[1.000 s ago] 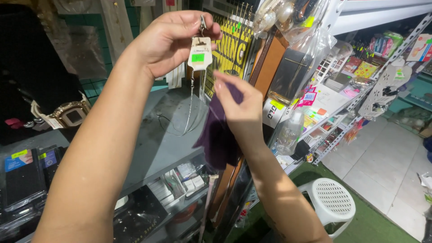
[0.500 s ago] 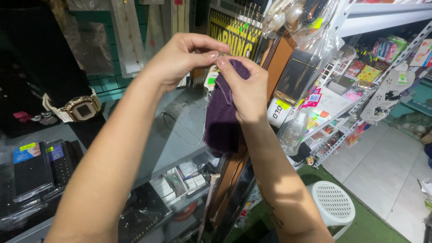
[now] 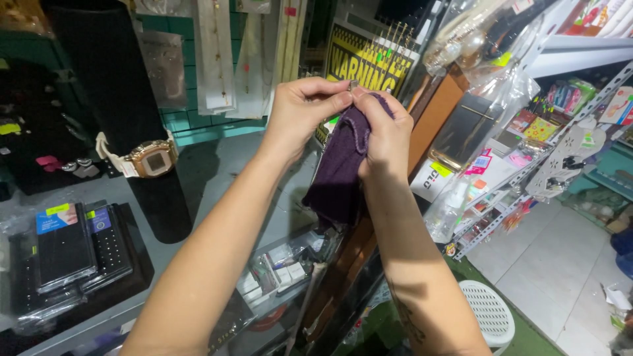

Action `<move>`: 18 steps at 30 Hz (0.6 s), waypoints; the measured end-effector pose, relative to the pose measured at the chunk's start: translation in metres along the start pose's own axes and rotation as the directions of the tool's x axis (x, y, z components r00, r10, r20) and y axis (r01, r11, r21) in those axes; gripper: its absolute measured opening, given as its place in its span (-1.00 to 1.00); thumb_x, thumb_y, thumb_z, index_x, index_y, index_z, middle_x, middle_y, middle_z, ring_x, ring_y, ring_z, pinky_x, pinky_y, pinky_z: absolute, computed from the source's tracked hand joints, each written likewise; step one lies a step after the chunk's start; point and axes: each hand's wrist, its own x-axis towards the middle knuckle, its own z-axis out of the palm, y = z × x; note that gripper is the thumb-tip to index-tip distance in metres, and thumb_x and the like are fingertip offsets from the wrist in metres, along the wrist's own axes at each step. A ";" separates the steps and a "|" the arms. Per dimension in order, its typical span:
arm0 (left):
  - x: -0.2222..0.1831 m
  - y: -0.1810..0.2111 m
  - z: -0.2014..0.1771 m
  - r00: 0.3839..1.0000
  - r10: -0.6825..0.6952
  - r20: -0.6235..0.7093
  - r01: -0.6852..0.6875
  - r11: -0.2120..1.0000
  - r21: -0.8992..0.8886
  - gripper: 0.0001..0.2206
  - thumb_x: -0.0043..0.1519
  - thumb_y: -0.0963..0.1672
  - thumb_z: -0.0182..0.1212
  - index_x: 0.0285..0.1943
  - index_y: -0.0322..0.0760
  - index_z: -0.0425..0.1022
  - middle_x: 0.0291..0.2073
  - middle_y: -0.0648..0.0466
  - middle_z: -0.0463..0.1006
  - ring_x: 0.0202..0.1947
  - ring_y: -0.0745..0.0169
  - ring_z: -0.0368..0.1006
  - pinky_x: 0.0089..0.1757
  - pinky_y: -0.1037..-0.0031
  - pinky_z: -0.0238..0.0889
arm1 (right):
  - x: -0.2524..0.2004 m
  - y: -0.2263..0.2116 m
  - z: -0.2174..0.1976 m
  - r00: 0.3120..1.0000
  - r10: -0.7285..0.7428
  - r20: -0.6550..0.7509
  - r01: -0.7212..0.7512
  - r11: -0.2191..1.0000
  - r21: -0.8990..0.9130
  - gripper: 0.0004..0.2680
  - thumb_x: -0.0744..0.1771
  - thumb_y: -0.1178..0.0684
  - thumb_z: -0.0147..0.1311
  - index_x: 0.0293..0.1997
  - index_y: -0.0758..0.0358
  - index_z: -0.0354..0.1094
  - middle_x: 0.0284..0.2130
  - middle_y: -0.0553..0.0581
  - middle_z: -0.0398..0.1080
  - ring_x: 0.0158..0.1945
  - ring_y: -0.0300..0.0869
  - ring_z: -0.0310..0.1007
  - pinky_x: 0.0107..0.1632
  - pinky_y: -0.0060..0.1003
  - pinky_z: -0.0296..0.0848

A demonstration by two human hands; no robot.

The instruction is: Cleaning and organizing jewelry items and watches on a display shelf using a cloth.

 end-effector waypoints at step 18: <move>0.068 -0.041 0.006 0.944 0.251 -0.215 -0.246 0.968 0.050 -0.81 0.30 -0.24 0.31 0.03 -0.59 0.61 -0.19 -0.07 0.69 -0.22 0.36 0.57 -0.17 0.55 0.46 | 0.011 -0.001 0.030 0.980 -0.147 0.133 0.190 0.893 -0.409 -0.63 0.37 0.15 0.13 0.33 0.48 0.29 0.10 0.20 0.48 0.06 -0.31 0.45 0.17 -0.46 0.41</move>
